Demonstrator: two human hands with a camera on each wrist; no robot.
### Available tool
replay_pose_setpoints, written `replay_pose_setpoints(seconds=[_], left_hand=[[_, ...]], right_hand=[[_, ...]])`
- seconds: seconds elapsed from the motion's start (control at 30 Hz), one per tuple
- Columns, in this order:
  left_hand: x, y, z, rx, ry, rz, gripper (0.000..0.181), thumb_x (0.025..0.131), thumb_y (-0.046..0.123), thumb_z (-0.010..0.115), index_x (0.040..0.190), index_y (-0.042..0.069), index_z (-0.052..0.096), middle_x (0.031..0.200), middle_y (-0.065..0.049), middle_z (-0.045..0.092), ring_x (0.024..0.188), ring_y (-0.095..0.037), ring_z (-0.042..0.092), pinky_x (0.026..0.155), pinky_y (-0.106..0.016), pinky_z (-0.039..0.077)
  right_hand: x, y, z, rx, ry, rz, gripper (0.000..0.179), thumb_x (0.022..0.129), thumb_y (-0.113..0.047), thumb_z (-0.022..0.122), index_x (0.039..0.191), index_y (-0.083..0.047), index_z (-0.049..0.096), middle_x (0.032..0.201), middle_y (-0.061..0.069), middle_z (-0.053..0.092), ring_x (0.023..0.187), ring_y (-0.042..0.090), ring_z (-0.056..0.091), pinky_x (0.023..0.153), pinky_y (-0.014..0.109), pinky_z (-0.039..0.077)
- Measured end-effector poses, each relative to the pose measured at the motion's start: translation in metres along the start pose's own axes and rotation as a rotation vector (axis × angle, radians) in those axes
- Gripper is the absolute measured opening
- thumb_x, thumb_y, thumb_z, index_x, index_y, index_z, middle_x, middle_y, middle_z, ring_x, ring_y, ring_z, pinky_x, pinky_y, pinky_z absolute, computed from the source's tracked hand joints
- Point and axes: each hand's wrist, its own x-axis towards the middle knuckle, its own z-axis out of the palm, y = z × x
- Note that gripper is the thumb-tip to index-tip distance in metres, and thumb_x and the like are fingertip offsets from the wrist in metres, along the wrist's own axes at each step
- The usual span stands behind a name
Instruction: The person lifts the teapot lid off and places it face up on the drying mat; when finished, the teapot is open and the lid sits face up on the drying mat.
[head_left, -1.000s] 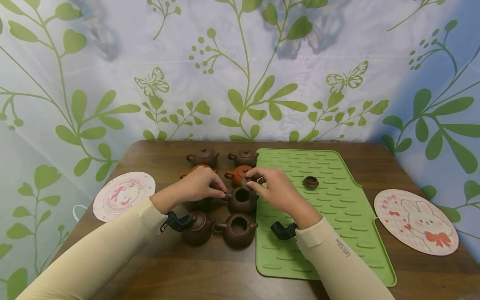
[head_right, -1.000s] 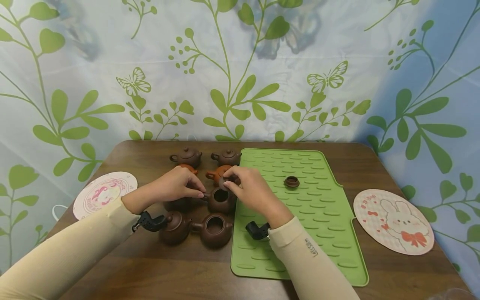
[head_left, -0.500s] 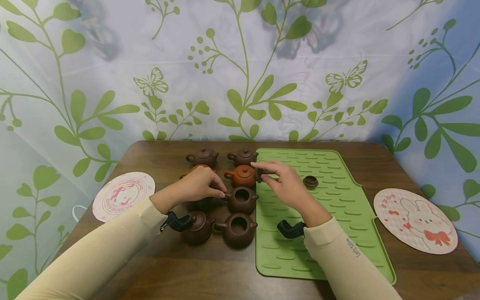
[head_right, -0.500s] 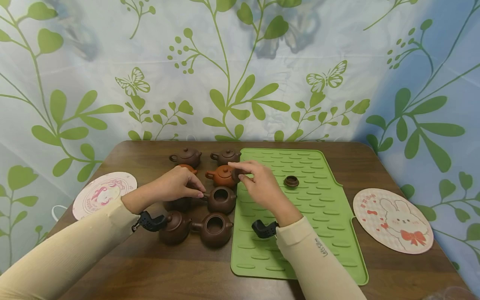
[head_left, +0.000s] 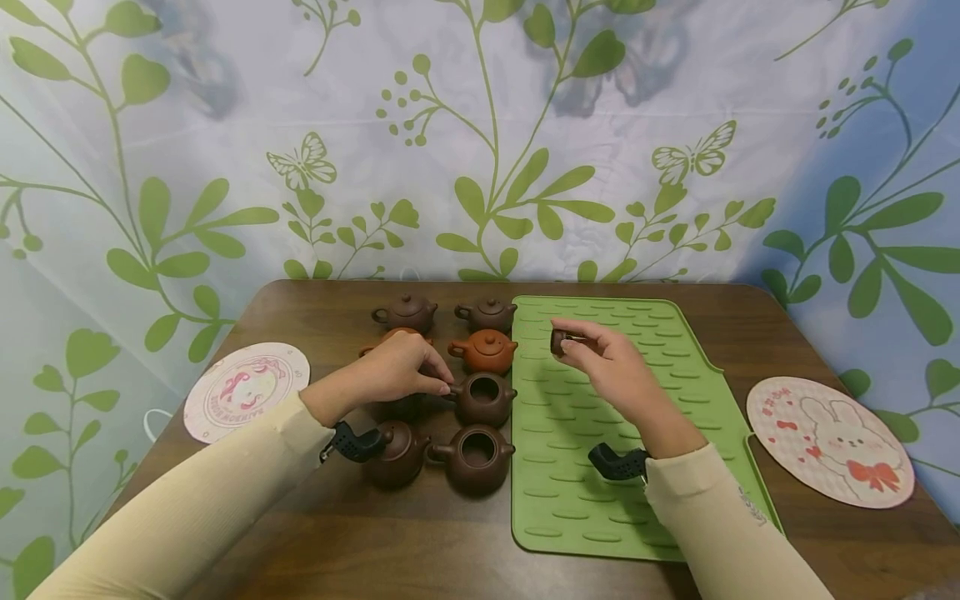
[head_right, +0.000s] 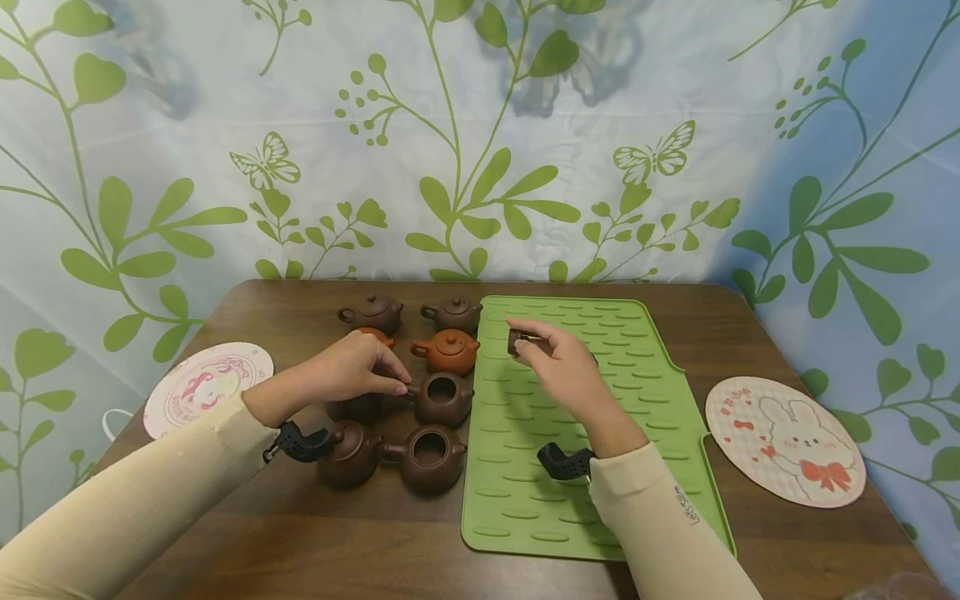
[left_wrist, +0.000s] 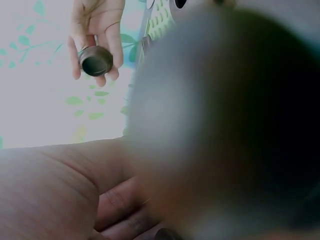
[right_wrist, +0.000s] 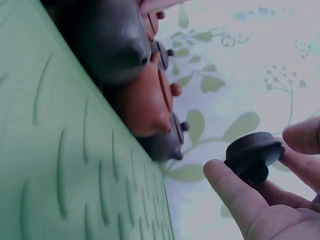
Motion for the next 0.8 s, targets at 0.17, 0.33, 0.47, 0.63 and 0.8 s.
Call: replay_pose_setpoints(seconds=[0.17,0.33,0.47,0.63,0.8], left_hand=[[0.000,0.000,0.000,0.002,0.001,-0.002,0.006,0.093,0.020,0.084,0.099,0.018,0.087,0.093,0.014,0.076,0.084,-0.004,0.069,0.075,-0.031,0.056],[0.000,-0.001,0.000,0.004,0.004,0.011,0.006,0.093,0.019,0.085,0.098,0.018,0.087,0.093,0.013,0.076,0.083,-0.003,0.069,0.074,-0.031,0.056],[0.001,-0.001,0.000,0.012,0.001,0.009,0.006,0.093,0.020,0.085,0.098,0.019,0.087,0.092,0.014,0.076,0.083,-0.002,0.068,0.074,-0.030,0.056],[0.002,-0.002,0.001,0.017,-0.001,0.001,0.006,0.093,0.021,0.085,0.099,0.019,0.087,0.093,0.015,0.076,0.084,-0.001,0.068,0.075,-0.031,0.056],[0.001,-0.003,0.001,0.006,0.003,0.009,0.007,0.094,0.021,0.084,0.099,0.019,0.087,0.093,0.015,0.076,0.084,-0.001,0.068,0.075,-0.031,0.056]], right_hand=[[-0.008,0.008,-0.015,-0.133,0.046,0.038,0.049,0.108,-0.028,0.065,0.155,-0.014,0.055,0.147,0.011,0.057,0.132,0.027,0.058,0.106,0.047,0.049],[-0.015,0.014,-0.032,-0.219,0.109,0.074,0.056,0.103,-0.030,0.073,0.153,-0.014,0.055,0.147,0.013,0.058,0.135,0.031,0.055,0.105,0.054,0.047],[-0.020,0.016,-0.046,-0.251,0.155,0.069,0.058,0.101,-0.024,0.077,0.153,-0.009,0.054,0.148,0.016,0.057,0.137,0.037,0.053,0.103,0.053,0.049],[-0.024,0.015,-0.059,-0.299,0.193,0.048,0.057,0.099,-0.015,0.079,0.149,-0.002,0.055,0.145,0.021,0.059,0.133,0.042,0.055,0.092,0.030,0.053],[-0.025,0.016,-0.066,-0.400,0.199,0.066,0.050,0.097,-0.013,0.080,0.141,0.000,0.059,0.139,0.021,0.064,0.127,0.040,0.061,0.080,0.017,0.050]])
